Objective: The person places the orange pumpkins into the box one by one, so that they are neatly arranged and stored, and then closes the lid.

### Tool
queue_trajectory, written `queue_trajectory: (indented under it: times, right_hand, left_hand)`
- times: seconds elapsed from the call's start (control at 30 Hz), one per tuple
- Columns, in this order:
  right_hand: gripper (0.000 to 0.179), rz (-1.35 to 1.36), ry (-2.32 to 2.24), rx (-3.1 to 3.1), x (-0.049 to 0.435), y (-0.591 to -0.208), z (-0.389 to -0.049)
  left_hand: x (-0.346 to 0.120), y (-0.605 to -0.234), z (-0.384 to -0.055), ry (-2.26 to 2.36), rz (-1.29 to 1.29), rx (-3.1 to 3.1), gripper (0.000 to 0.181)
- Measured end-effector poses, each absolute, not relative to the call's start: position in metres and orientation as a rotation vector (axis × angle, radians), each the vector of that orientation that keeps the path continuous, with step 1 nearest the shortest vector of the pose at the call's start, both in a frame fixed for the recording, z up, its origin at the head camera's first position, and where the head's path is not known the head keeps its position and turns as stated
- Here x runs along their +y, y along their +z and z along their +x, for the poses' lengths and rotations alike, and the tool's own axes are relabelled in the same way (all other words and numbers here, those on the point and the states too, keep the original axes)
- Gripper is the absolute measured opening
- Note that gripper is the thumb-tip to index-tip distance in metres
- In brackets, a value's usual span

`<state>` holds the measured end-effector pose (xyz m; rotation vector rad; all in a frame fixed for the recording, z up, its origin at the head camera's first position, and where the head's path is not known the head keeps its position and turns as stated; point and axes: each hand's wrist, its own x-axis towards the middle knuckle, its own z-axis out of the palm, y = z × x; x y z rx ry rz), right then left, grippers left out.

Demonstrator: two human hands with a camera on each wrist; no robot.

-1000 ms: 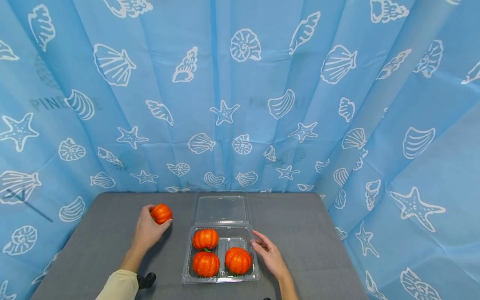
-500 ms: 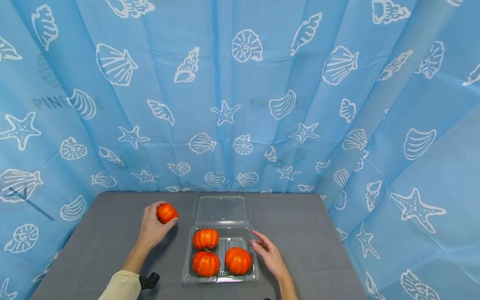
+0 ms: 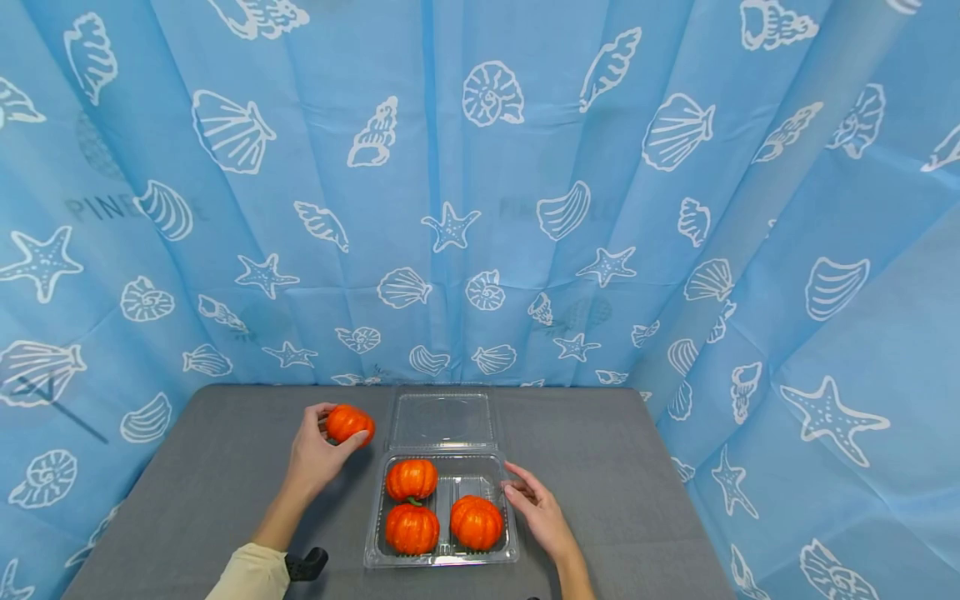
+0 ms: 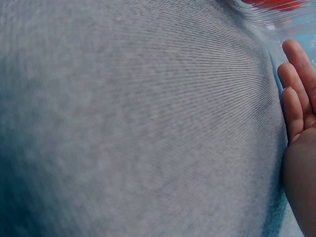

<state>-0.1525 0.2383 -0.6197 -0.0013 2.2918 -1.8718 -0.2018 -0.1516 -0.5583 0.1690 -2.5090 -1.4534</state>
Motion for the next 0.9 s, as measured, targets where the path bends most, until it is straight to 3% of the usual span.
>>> queue_trajectory:
  times: [0.37, 0.63, 0.9]
  right_hand:
    - [0.049, -0.006, -1.877, 2.284, 0.239, -0.621, -0.153]
    - [0.049, 0.000, -1.883, 2.276, 0.239, -0.620, -0.153]
    - [0.048, 0.006, -1.874, 2.298, 0.238, -0.619, -0.153]
  left_hand:
    - [-0.139, -0.554, -0.199, -1.443, 0.088, -2.486, 0.073]
    - [-0.129, -0.551, -0.197, -1.417, 0.012, -2.430, 0.058]
    - [-0.118, -0.544, -0.194, -1.460, 0.057, -2.452, 0.061]
